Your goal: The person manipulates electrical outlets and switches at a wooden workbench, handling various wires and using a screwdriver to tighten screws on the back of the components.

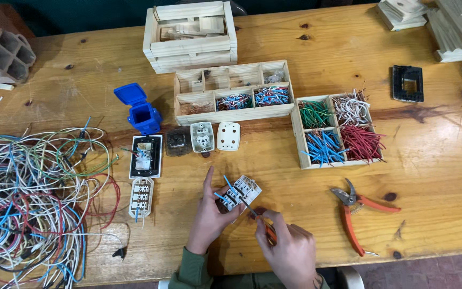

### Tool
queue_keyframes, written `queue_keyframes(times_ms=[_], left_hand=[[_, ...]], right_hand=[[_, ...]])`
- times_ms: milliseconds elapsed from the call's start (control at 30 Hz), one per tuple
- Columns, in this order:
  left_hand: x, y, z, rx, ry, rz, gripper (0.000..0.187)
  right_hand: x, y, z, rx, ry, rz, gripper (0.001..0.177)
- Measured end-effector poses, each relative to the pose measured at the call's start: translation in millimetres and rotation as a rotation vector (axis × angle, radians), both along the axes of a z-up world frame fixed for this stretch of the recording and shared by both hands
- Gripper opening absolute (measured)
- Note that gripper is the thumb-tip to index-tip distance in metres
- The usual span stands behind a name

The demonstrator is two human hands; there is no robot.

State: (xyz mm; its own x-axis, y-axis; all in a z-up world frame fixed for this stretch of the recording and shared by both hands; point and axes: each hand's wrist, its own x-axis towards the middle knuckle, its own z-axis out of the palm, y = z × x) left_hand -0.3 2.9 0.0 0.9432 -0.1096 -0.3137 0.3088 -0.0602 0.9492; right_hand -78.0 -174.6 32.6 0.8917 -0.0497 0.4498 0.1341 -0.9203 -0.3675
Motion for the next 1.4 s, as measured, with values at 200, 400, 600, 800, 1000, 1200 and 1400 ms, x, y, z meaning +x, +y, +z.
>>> queue_keyframes(times_ms=[200,400,600,800,1000,1200,1400], left_hand=[[-3.3,2.4,-4.0,0.128,-0.044,-0.02,0.121],[0.9,1.4,5.5,0.191,-0.002,-0.049,0.117],[1.7,1.3,-2.3,0.177,0.023,-0.014,0.123],[-2.9,1.6,0.3,0.156,-0.033,-0.025,0.122],[-2.1,-0.2,1.2,0.282,-0.051,-0.041,0.123],[-6.6,2.1,-6.6,0.207,-0.063,-0.022,0.122],[-2.9,1.4,-4.7,0.317,-0.097,-0.048,0.122]], right_hand=[[-1.9,1.6,7.2,-0.002,0.04,0.006,0.014],[1.2,0.4,8.7,0.106,0.02,0.043,0.016],[-2.1,-10.6,2.3,0.183,0.168,0.074,0.028],[-7.0,-16.7,-5.4,0.013,0.204,0.126,0.045],[-11.4,-16.9,5.8,0.064,0.363,0.086,0.02],[-15.8,-18.2,-3.5,-0.066,0.371,-0.045,0.034],[-12.5,-20.0,-1.4,-0.02,0.286,0.042,0.026]])
